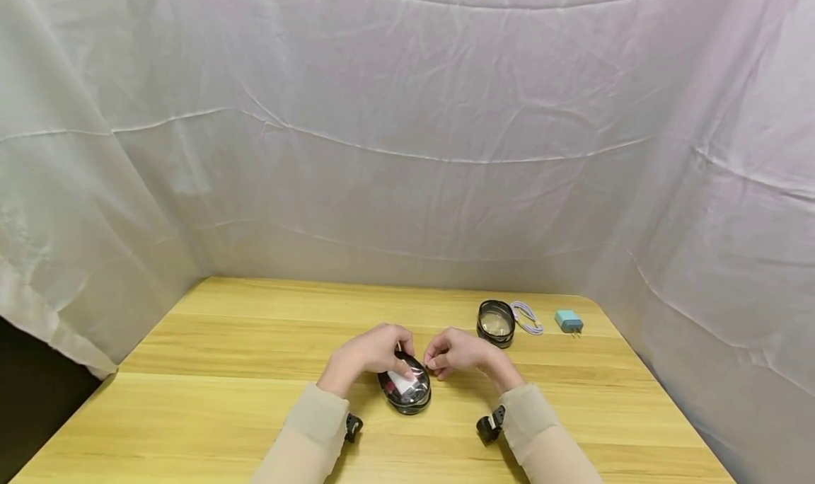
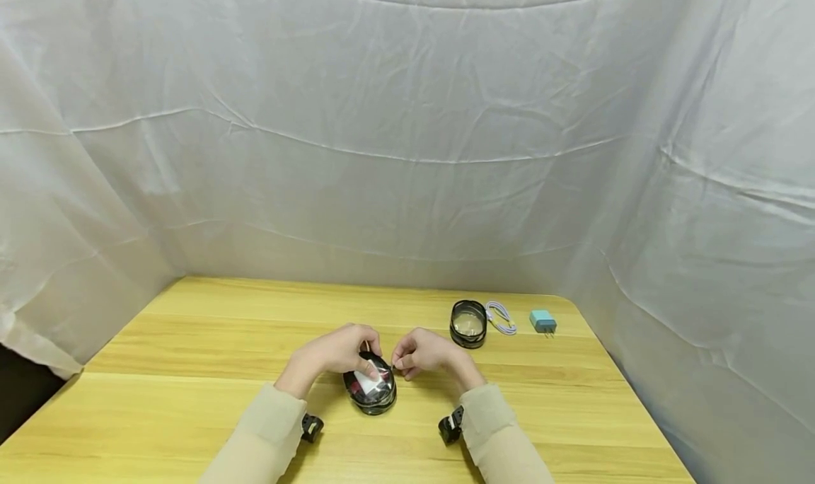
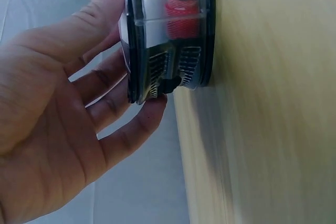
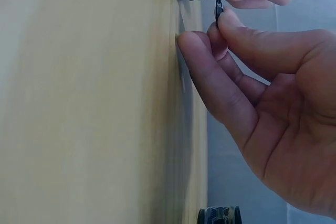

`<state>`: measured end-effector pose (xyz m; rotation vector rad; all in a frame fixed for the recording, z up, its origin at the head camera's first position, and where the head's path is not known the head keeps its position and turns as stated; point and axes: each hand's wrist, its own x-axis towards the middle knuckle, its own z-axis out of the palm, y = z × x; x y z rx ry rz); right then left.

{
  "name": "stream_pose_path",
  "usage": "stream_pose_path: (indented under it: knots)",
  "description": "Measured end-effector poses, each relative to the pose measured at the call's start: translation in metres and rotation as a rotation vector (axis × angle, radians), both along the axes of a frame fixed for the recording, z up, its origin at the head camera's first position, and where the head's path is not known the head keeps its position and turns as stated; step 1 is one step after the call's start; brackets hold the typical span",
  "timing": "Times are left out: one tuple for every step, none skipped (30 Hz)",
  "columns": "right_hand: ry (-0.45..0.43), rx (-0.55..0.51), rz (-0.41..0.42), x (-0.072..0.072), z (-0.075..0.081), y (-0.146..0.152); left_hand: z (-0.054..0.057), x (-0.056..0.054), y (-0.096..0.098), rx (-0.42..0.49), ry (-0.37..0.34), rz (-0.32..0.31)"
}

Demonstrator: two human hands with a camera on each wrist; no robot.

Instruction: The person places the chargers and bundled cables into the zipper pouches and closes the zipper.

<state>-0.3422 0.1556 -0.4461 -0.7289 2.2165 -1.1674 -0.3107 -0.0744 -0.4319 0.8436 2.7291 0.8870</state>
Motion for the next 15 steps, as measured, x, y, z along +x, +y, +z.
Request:
stream_pose_path:
  knots:
    - [-0.001,-0.001,-0.002,-0.0003,-0.0005,0.0000,-0.0001,-0.0002,-0.0003,0.002,-0.003,0.000]
    - [-0.002,-0.002,-0.006,-0.0005,-0.0011,0.0000,-0.0002,-0.0005,-0.0006,0.001,-0.003,-0.001]
    - [-0.003,-0.005,-0.009,-0.0009,-0.0019,0.0000,-0.0003,-0.0007,-0.0009,0.001,-0.004,-0.001]
    - [-0.005,-0.007,-0.013,-0.0015,-0.0026,-0.0001,-0.0004,-0.0010,-0.0011,0.001,-0.006,-0.002]
    - [-0.006,-0.009,-0.016,-0.0017,-0.0031,-0.0001,-0.0004,-0.0012,-0.0014,-0.001,-0.007,-0.002]
    - [-0.009,-0.011,-0.020,-0.0022,-0.0038,-0.0002,-0.0002,-0.0013,-0.0017,-0.002,-0.009,-0.002]
    - [-0.010,-0.012,-0.023,-0.0028,-0.0043,-0.0002,0.0000,-0.0013,-0.0019,-0.003,-0.012,-0.003]
    - [-0.011,-0.014,-0.024,-0.0030,-0.0047,-0.0003,0.0004,-0.0011,-0.0021,-0.003,-0.016,-0.004]
    - [-0.011,-0.016,-0.027,-0.0033,-0.0052,-0.0005,0.0008,-0.0008,-0.0023,-0.005,-0.021,-0.004]
    - [-0.011,-0.016,-0.029,-0.0034,-0.0055,-0.0009,0.0014,-0.0004,-0.0026,-0.009,-0.024,-0.005]
    - [-0.010,-0.018,-0.030,-0.0032,-0.0057,-0.0012,0.0019,0.0001,-0.0029,-0.014,-0.027,-0.005]
    - [-0.007,-0.018,-0.032,-0.0028,-0.0058,-0.0017,0.0025,0.0006,-0.0032,-0.018,-0.029,-0.005]
    - [-0.001,-0.020,-0.028,-0.0026,-0.0063,-0.0020,0.0032,0.0012,-0.0034,-0.021,-0.032,-0.005]
    - [0.001,-0.020,-0.028,-0.0021,-0.0063,-0.0026,0.0041,0.0018,-0.0037,-0.025,-0.034,-0.004]
    - [0.005,-0.019,-0.027,-0.0017,-0.0065,-0.0033,0.0045,0.0022,-0.0040,-0.031,-0.035,-0.002]
